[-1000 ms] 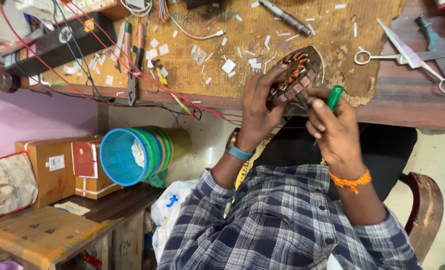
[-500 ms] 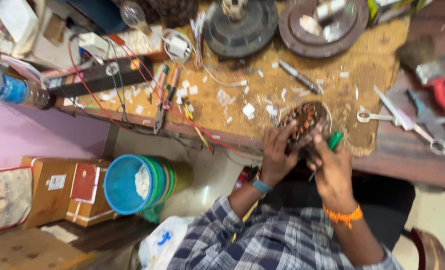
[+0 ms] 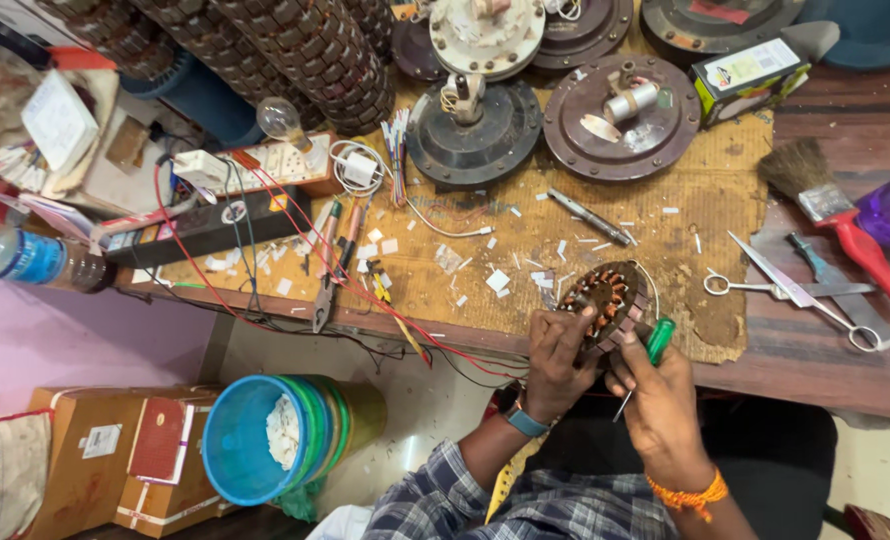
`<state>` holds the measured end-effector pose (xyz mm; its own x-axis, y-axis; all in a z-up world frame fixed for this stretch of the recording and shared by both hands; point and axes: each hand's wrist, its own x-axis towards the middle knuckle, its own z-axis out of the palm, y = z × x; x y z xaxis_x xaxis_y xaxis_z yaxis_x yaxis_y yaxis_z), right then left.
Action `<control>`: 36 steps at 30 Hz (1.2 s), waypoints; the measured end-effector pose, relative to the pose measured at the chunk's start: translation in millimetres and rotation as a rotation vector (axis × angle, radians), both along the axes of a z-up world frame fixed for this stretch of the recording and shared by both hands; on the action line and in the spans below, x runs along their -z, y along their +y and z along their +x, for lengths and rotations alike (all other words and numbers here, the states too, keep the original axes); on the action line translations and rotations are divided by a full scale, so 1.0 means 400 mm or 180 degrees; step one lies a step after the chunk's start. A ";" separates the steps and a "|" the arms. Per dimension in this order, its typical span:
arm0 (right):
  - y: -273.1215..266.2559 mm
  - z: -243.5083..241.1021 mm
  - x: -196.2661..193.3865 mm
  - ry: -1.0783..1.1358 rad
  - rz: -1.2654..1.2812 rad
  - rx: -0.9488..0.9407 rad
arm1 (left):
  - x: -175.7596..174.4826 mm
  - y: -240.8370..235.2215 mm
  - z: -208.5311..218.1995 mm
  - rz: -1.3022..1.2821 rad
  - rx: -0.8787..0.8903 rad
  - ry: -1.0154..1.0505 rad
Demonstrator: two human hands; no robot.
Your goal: The person uses a green screwdriver to adjust copper windings on a circular stator component. They repeatedly rotate the part, probe the windings, and inspect the assembly while seated at a cluttered workbench.
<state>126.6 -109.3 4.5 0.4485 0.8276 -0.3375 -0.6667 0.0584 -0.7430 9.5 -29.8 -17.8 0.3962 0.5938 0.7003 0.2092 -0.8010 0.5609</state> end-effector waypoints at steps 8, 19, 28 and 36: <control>0.036 -0.077 -0.037 -0.0478 0.0434 0.0689 | 0.001 0.006 0.011 -0.0038 0.0026 -0.0096; 0.047 -0.097 -0.020 -0.0518 0.0276 0.0884 | -0.028 0.022 0.012 -0.0167 0.0107 -0.0256; 0.009 0.008 -0.009 -0.0503 -0.0042 0.0083 | -0.042 0.023 0.016 0.0050 0.0012 0.0007; 0.008 -0.030 -0.065 -0.0271 0.0009 0.0175 | -0.015 0.034 0.019 0.0009 0.0078 0.0071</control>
<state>114.7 -106.2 30.7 0.5202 0.8019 -0.2938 -0.5969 0.0954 -0.7966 17.0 -16.1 -11.6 0.4260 0.5817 0.6929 0.2019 -0.8077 0.5540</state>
